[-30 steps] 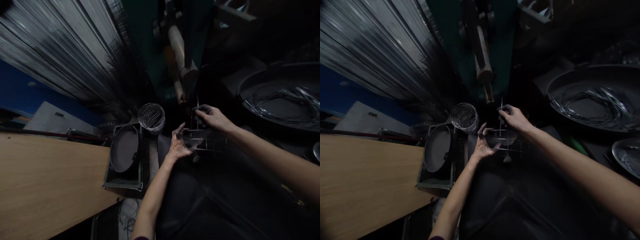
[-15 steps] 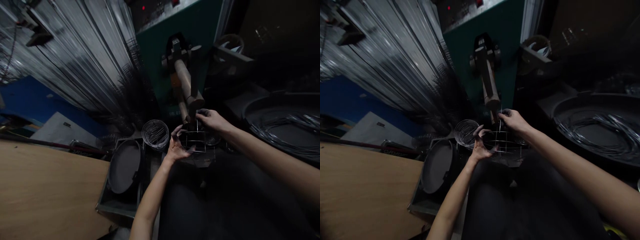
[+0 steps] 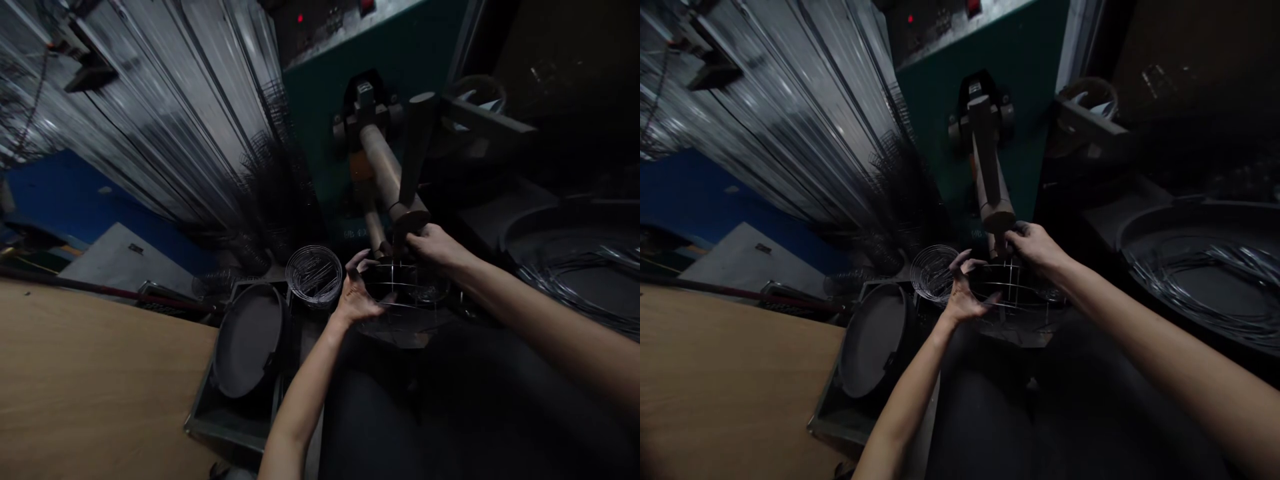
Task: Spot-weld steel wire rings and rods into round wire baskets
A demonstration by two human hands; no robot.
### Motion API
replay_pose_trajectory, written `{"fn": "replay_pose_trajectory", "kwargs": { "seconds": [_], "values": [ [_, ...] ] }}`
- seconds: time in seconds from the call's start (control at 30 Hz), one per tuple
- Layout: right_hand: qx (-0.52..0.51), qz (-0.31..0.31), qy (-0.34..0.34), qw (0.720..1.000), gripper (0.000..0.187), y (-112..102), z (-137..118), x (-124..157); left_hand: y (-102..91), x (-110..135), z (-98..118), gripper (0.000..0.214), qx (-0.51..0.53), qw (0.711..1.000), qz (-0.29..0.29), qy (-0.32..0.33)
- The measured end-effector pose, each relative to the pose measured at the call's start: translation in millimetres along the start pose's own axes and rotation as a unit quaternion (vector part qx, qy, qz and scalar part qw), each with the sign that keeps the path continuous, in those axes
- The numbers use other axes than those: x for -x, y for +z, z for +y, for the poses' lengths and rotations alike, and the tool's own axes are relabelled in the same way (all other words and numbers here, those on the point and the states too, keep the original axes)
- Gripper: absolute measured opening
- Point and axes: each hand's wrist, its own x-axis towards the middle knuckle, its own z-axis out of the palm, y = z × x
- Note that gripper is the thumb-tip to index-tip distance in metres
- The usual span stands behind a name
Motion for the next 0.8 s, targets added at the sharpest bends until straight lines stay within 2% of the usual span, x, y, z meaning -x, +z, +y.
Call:
{"fn": "replay_pose_trajectory", "kwargs": {
  "seconds": [0.1,0.23,0.53,0.7,0.8],
  "values": [
    [-0.018,0.018,0.023,0.999,0.018,0,0,-5,0.1,-4,-2,0.094,0.004,1.000,0.013,0.000],
    [-0.034,0.030,0.018,0.999,0.011,0,4,-13,0.0,-9,-7,0.096,0.019,1.000,0.020,0.013],
    [-0.074,0.003,-0.028,0.997,0.032,0,26,-32,-1.3,-16,-15,0.093,0.041,0.999,0.017,0.002],
    [-0.069,0.012,0.006,0.998,0.024,2,18,-27,-2.6,-16,-12,0.088,0.031,0.999,0.008,-0.014],
    [-0.060,0.014,0.021,0.998,0.017,2,13,-25,-3.4,-17,-14,0.086,0.031,0.999,0.016,0.007]
  ]
}}
